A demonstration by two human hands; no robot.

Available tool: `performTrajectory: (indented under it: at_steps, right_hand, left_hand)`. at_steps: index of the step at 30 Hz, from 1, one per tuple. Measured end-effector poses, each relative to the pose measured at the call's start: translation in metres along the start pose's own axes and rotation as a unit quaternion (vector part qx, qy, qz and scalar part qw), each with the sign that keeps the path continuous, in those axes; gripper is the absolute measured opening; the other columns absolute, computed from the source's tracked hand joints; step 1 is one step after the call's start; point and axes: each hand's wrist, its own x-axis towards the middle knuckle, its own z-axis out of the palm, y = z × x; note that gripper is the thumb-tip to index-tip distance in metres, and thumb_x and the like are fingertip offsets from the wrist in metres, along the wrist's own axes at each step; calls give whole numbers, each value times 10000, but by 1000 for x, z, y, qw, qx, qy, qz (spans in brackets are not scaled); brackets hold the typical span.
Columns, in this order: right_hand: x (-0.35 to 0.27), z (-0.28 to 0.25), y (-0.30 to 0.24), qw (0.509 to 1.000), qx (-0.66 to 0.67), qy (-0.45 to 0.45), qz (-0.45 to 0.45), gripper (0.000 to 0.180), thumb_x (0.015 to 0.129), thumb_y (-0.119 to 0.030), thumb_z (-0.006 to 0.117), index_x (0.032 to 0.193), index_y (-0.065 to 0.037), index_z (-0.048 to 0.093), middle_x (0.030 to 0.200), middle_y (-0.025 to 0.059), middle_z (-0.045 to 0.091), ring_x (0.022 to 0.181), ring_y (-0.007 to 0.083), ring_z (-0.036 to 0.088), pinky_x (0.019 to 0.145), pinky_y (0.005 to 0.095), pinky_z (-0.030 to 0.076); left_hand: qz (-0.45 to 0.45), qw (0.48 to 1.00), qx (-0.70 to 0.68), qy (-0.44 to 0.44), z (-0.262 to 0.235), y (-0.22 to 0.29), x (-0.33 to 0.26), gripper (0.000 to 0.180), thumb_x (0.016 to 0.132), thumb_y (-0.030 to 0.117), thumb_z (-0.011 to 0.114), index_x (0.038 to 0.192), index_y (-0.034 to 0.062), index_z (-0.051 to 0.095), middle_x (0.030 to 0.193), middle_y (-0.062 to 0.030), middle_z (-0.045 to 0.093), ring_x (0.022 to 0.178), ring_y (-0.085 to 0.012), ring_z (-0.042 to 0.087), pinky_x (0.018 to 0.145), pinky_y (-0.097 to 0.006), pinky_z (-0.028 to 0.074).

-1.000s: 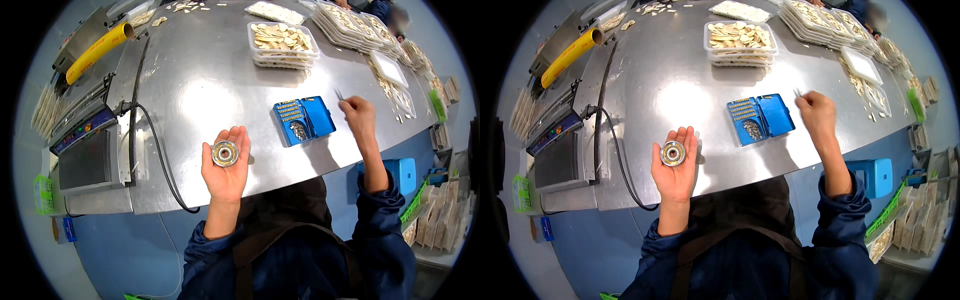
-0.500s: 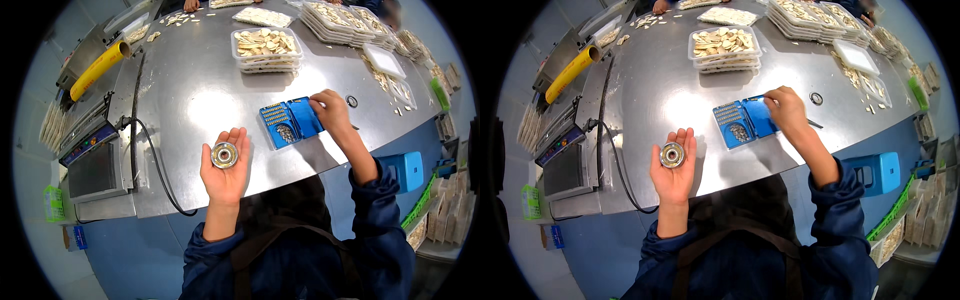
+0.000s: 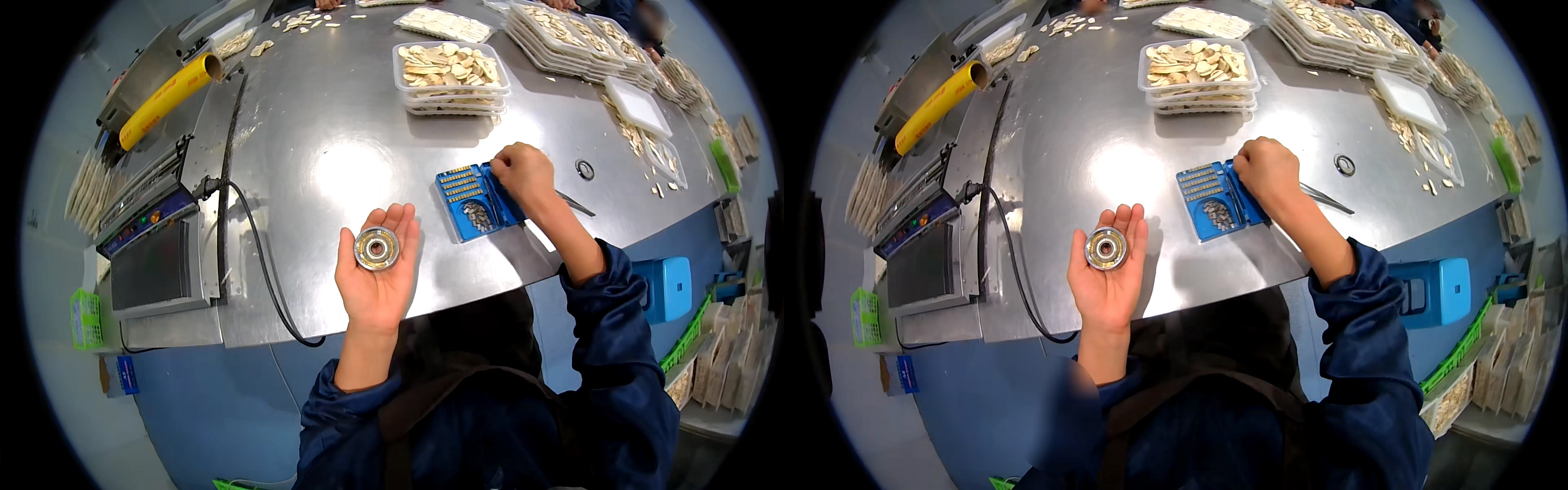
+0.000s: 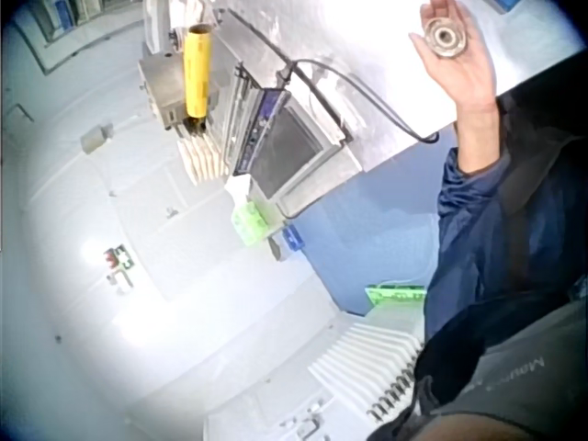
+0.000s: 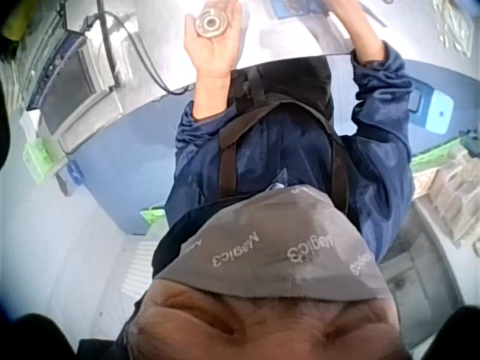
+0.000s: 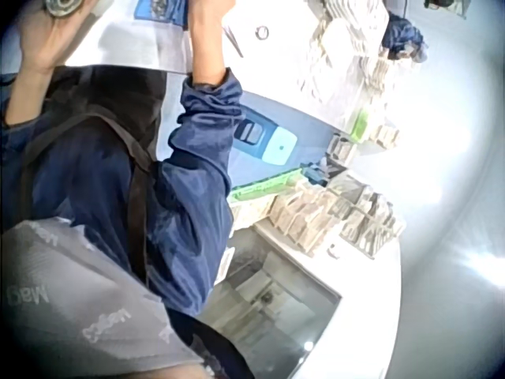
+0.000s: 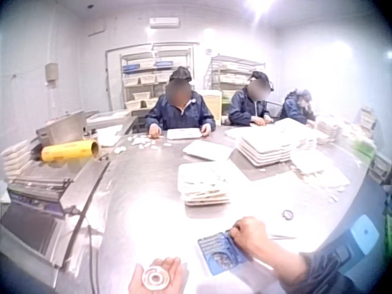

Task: The person retrieves a small blue case and tweezers, then uses the tweezers to place small metal components into a cylindrical bearing held in their hand. They repeatedly pick components from the case and insert them into the bearing, then place a metal ring on top.

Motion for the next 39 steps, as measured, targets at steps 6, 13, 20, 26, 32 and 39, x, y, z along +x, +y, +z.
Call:
performTrajectory:
  at_steps: [6,13,20,26,32,39]
  right_hand:
    - [-39,-52,-37,820,537,-132,150,105,852,-114,605,822,-15,626,777,71,647,628,95,598,512,206,444]
    - [-98,-42,-81,715,675,-117,140,208,812,-20,641,998,43,573,795,117,648,644,141,613,567,242,507]
    - [-128,-27,-106,883,452,32,-124,116,830,20,612,943,43,628,783,106,635,673,155,610,595,244,497]
    - [-130,-24,-116,909,337,92,-227,102,769,27,659,869,15,641,757,113,618,643,187,592,557,262,463]
    - [-136,-12,-117,923,336,59,-180,98,733,0,689,819,2,640,717,104,606,609,184,584,522,265,452]
    - [-136,-9,-119,940,289,66,-169,63,710,3,679,762,-2,646,645,88,589,541,171,574,483,260,447]
  left_hand:
    - [1,1000,-29,-3,6,0,-2,415,990,292,336,1114,-80,472,1209,-230,468,1284,-370,345,1100,-478,296]
    - [-4,1000,7,12,15,-15,-2,440,988,329,330,1095,-66,492,1190,-220,486,1231,-350,406,1064,-446,347]
    - [3,1000,11,3,16,-13,-12,428,983,305,328,1131,-73,462,1219,-224,469,1245,-358,393,1065,-458,346]
    - [13,999,32,8,16,-15,-14,440,982,320,301,1145,-61,449,1221,-222,473,1242,-370,398,1053,-460,360]
    - [20,998,55,24,19,-19,-16,436,983,328,292,1155,-45,437,1205,-212,476,1214,-359,432,1043,-452,379]
    - [18,998,50,26,15,-16,-12,445,984,338,288,1145,-46,443,1196,-209,479,1213,-351,434,1045,-443,384]
